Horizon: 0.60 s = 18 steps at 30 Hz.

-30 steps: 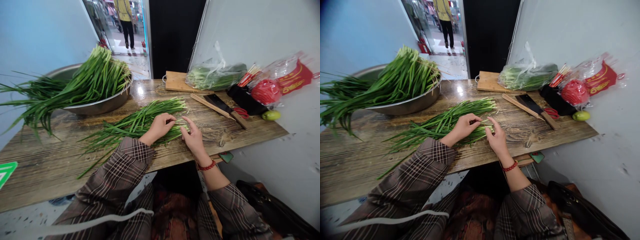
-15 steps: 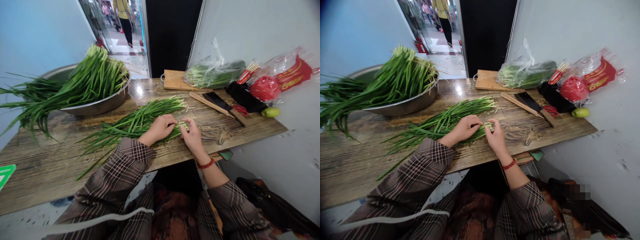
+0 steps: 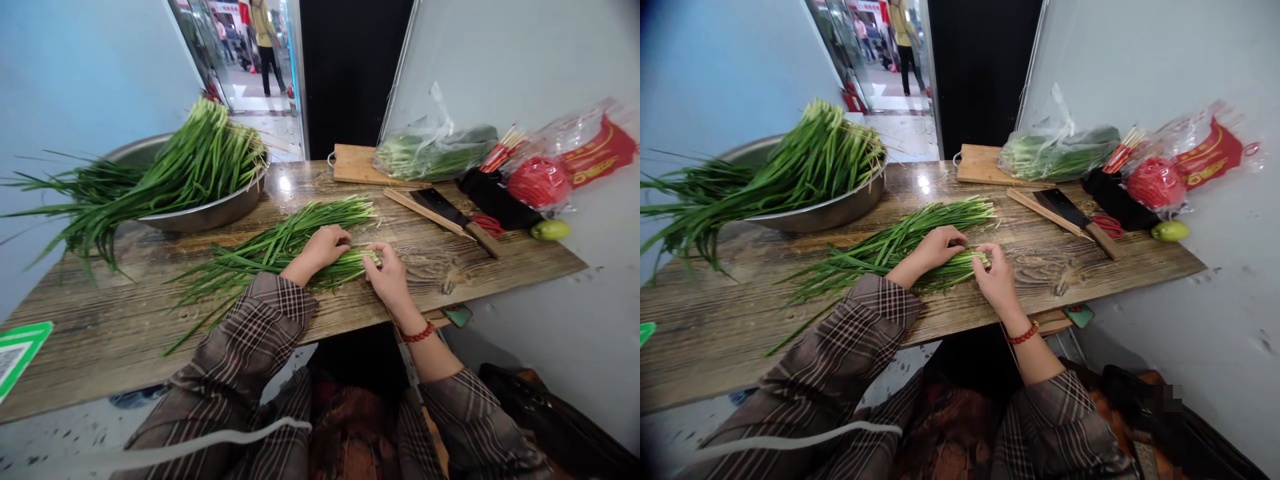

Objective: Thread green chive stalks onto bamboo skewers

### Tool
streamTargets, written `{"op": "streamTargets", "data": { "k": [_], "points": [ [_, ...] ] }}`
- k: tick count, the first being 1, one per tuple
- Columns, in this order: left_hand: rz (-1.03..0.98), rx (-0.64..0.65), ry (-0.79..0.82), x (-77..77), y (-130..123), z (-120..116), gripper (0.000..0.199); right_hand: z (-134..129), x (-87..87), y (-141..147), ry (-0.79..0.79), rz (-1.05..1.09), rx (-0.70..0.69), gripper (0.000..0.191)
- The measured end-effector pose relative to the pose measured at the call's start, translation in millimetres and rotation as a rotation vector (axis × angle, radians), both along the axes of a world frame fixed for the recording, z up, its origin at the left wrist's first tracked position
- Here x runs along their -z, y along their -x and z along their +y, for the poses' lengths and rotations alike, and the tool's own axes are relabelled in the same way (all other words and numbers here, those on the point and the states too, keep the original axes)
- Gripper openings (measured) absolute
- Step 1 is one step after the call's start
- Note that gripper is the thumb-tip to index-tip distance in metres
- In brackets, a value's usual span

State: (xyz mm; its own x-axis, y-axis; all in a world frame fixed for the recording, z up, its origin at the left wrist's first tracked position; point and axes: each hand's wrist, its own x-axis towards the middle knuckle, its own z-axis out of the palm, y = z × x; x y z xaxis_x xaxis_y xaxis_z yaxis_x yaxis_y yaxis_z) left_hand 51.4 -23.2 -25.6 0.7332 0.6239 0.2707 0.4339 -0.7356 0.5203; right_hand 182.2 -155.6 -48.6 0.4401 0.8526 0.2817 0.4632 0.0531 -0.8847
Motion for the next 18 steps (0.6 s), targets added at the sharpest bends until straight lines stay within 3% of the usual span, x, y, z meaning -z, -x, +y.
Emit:
{"op": "streamTargets", "data": {
  "k": [6,10,18],
  "points": [
    [0.076,-0.041,-0.052,-2.3,-0.7,-4.6,0.009,0.4,-0.1,0.0,0.025,-0.027,-0.005,0.024],
    [-0.115,-0.051,-0.090,-5.1,1.2,-4.8,0.013,1.5,-0.5,-0.3,0.016,-0.008,0.010,0.029],
    [-0.308,-0.010,0.240,-6.0,3.5,-8.7,0.021,0.0,-7.9,1.3,0.004,0.110,-0.047,0.032]
  ]
}}
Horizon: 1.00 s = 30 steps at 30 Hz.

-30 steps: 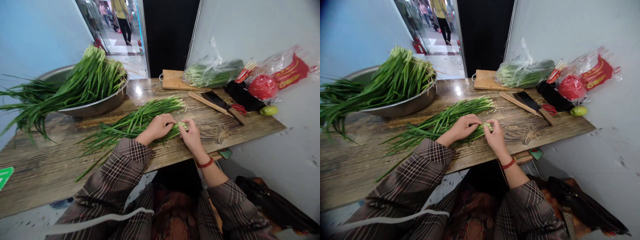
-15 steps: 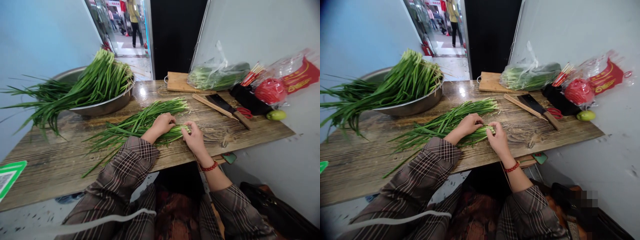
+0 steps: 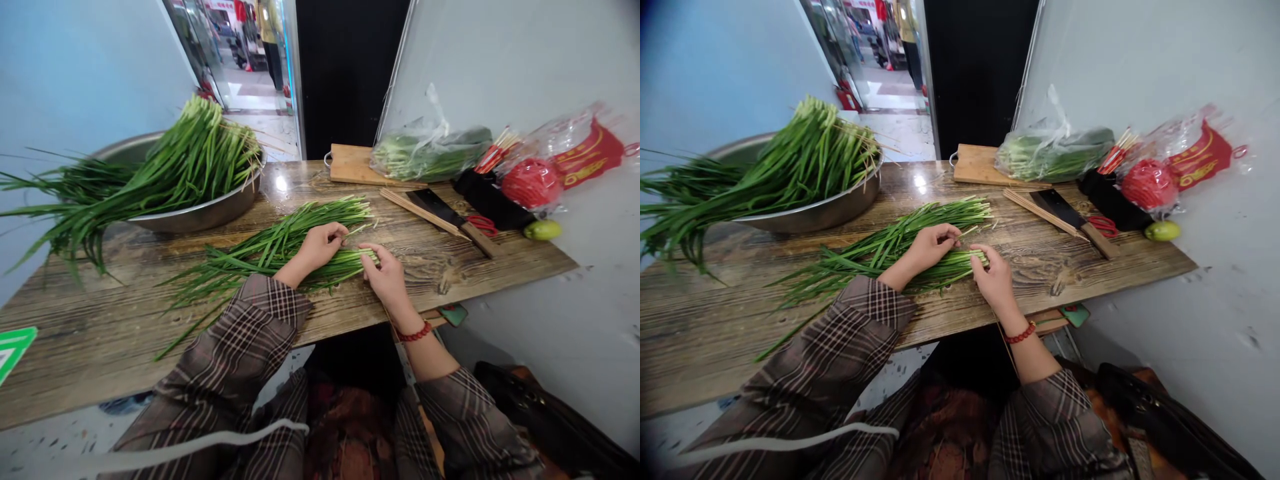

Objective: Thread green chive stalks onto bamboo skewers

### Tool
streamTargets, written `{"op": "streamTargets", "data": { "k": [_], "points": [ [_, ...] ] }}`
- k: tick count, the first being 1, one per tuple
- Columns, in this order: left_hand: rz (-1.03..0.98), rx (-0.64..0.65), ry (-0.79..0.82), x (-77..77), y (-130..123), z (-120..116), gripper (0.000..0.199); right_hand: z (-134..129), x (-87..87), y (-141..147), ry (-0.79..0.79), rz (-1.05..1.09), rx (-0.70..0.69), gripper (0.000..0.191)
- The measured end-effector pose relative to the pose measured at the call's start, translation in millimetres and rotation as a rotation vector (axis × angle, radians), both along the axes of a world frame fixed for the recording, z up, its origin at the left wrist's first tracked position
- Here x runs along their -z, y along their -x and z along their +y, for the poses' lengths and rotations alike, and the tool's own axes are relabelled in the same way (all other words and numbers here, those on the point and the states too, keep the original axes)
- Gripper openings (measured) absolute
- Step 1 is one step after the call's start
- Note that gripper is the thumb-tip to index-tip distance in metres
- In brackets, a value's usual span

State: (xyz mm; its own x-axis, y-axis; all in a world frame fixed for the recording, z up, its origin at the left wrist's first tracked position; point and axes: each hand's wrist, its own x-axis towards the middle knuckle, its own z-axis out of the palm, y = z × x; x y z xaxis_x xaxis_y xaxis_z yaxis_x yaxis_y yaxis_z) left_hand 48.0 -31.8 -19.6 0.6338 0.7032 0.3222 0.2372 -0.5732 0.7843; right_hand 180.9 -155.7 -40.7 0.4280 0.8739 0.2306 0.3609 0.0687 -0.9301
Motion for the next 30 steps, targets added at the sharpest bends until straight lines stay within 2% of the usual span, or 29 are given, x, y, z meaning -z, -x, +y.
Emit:
{"op": "streamTargets", "data": {
  "k": [7,15,22,30],
  "points": [
    [-0.008,0.061,0.021,-6.8,1,-8,0.023,-1,-3.6,2,-0.043,0.011,0.003,0.029],
    [-0.017,0.090,0.061,-6.8,1,-10,0.016,-1,-0.8,0,-0.054,0.003,-0.006,0.028],
    [-0.038,0.011,0.084,-14.5,3,-12,0.017,0,-0.1,1,-0.051,0.032,-0.003,0.028],
    [-0.036,0.013,0.157,-16.1,3,-14,0.021,-1,0.6,1,-0.055,0.028,-0.019,0.028]
  ]
}}
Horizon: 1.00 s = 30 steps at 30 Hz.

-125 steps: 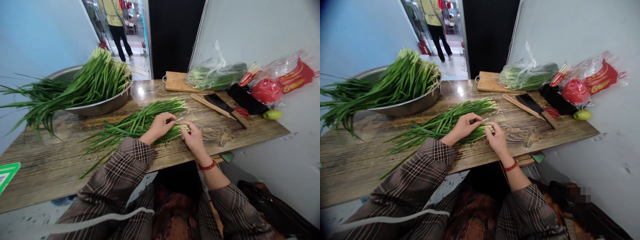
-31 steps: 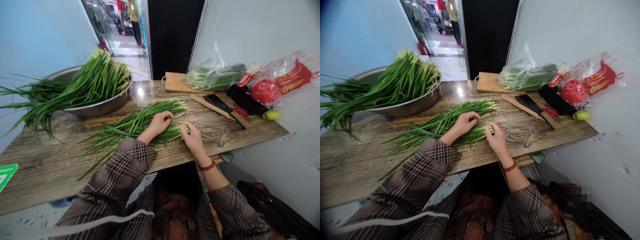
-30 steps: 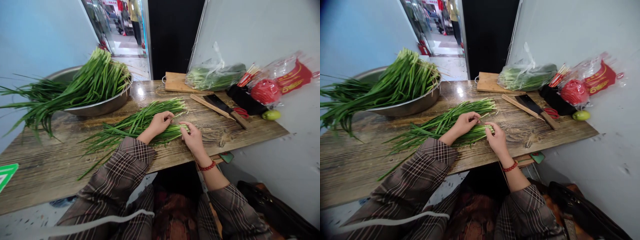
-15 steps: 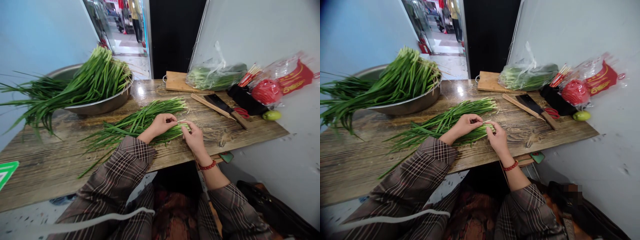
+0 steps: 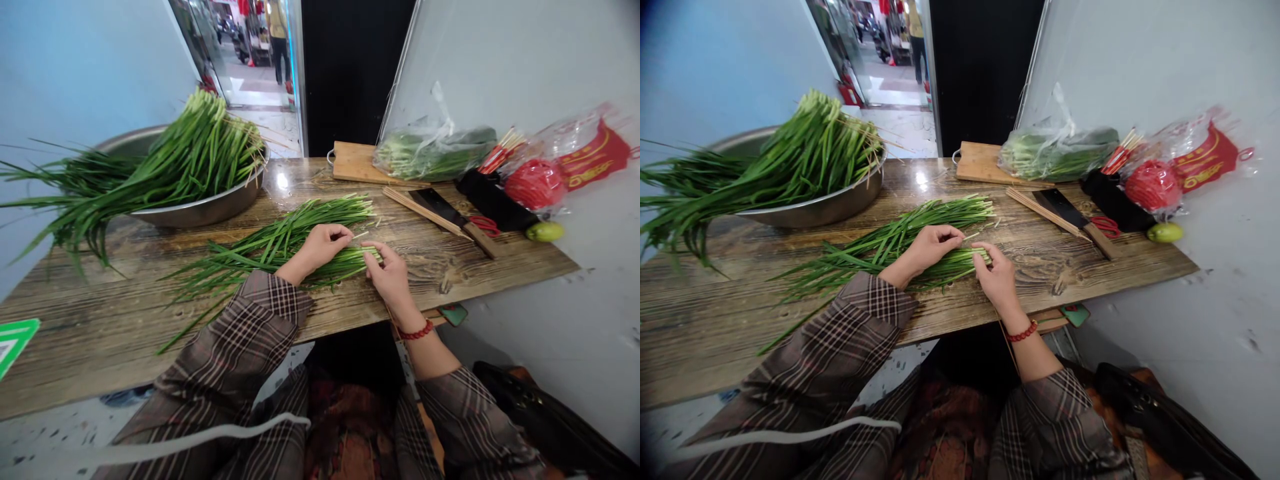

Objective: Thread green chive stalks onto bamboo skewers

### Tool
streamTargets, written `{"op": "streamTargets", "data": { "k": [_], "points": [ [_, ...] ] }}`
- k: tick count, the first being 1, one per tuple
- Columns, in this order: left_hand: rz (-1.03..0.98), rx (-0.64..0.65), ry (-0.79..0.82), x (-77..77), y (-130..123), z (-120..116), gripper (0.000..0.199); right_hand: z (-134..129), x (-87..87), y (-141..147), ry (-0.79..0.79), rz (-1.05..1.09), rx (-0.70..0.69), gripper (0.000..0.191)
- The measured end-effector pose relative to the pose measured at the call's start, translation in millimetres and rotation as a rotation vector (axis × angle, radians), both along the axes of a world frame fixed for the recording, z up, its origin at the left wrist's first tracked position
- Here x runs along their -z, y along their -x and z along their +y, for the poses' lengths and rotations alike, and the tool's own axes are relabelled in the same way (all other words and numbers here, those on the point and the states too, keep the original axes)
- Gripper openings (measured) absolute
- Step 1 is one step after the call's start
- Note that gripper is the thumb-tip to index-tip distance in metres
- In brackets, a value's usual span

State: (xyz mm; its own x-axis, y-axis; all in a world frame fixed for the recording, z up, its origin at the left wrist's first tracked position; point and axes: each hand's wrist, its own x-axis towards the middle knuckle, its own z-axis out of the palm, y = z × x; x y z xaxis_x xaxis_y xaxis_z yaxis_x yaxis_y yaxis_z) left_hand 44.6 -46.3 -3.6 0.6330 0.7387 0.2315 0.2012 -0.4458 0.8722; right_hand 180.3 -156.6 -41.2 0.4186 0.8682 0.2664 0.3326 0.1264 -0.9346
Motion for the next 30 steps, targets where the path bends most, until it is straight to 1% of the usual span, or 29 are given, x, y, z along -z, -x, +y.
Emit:
{"op": "streamTargets", "data": {
  "k": [9,21,27,30],
  "points": [
    [0.001,0.007,0.013,2.7,0.0,0.3,0.023,0.5,-0.7,-0.1,0.009,-0.001,-0.006,0.028],
    [-0.038,0.023,0.029,5.0,-0.3,1.3,0.020,-0.1,-1.5,-0.7,0.012,-0.034,-0.010,0.027],
    [-0.053,0.048,0.005,5.8,0.1,1.9,0.018,0.7,0.3,-0.8,0.022,-0.021,-0.025,0.028],
    [-0.056,0.058,-0.024,5.5,0.3,2.1,0.017,1.4,2.6,-1.5,0.032,-0.039,-0.008,0.031]
  ]
}}
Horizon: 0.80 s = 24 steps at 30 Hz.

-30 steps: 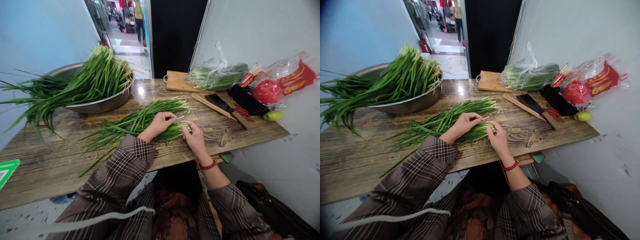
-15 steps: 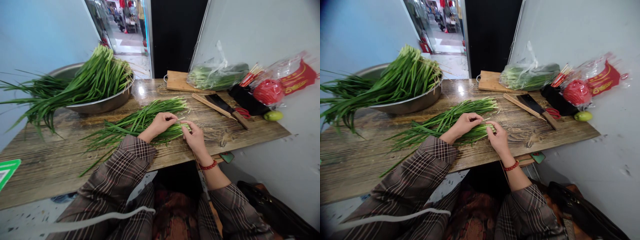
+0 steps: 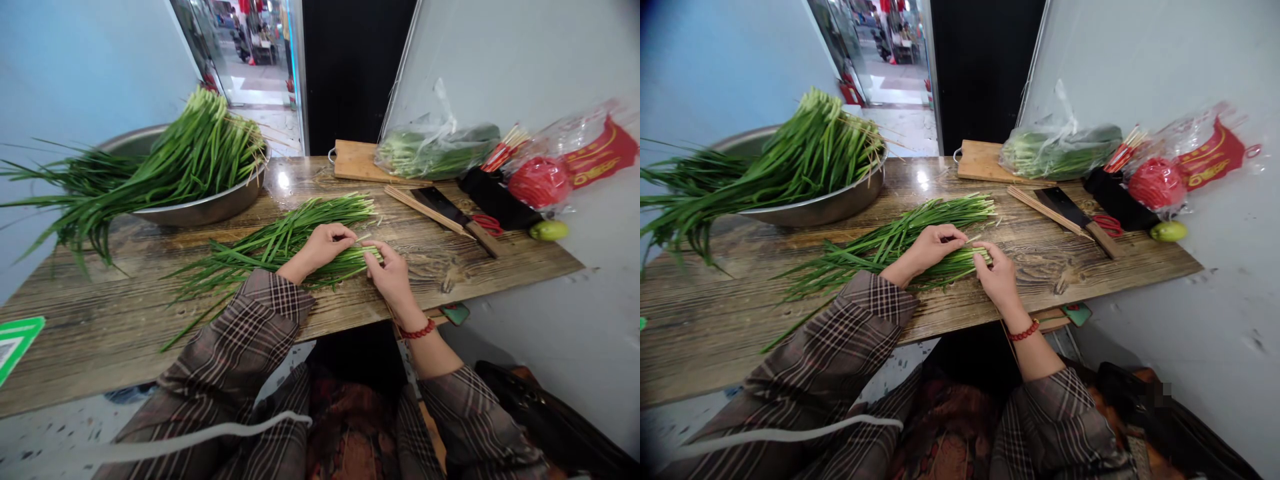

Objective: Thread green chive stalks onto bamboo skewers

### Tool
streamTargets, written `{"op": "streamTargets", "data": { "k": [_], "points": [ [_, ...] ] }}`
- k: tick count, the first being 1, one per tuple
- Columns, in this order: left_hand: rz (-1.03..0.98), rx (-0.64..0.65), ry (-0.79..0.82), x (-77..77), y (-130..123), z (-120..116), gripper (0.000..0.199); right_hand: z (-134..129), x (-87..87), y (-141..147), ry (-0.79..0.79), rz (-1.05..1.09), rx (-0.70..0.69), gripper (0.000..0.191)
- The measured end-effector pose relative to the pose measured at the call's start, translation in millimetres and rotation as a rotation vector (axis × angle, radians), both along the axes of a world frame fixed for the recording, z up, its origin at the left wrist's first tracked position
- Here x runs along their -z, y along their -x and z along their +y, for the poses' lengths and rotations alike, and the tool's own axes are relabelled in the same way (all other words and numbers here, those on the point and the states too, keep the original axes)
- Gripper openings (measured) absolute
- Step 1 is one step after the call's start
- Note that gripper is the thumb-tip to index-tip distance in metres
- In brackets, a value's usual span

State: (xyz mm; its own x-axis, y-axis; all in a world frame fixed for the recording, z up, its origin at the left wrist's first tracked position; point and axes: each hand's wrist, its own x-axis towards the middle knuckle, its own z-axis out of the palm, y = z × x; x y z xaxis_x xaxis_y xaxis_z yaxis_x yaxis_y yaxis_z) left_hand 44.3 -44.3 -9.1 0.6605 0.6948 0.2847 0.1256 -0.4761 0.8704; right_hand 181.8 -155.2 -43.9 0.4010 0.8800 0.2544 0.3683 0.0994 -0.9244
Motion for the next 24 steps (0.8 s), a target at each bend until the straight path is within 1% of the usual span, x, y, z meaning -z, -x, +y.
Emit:
{"op": "streamTargets", "data": {
  "k": [4,7,10,14,18,20,24],
  "points": [
    [0.007,0.008,-0.024,0.1,-0.2,0.6,0.015,-1.1,-0.8,-0.2,0.007,-0.026,0.041,0.047],
    [0.009,0.012,-0.029,0.7,-0.7,0.9,0.016,-2.9,-4.7,0.6,-0.001,-0.041,0.012,0.051],
    [0.011,0.018,-0.022,0.5,-0.9,0.7,0.015,-3.6,-6.8,1.2,-0.019,-0.039,-0.007,0.049],
    [0.022,0.024,-0.018,-1.7,-0.3,-0.7,0.014,-2.3,-4.3,1.5,-0.030,-0.023,0.010,0.043],
    [0.044,0.073,-0.024,-4.4,0.3,-3.3,0.014,-1.1,-2.1,1.2,-0.035,-0.003,0.032,0.027],
    [0.062,0.100,-0.022,-5.3,0.3,-4.3,0.017,-0.6,-1.6,1.0,-0.033,0.006,0.030,0.023],
    [0.092,0.100,-0.018,-6.8,0.1,-4.9,0.021,0.8,-0.2,0.7,-0.044,0.036,0.015,0.024]
  ]
}}
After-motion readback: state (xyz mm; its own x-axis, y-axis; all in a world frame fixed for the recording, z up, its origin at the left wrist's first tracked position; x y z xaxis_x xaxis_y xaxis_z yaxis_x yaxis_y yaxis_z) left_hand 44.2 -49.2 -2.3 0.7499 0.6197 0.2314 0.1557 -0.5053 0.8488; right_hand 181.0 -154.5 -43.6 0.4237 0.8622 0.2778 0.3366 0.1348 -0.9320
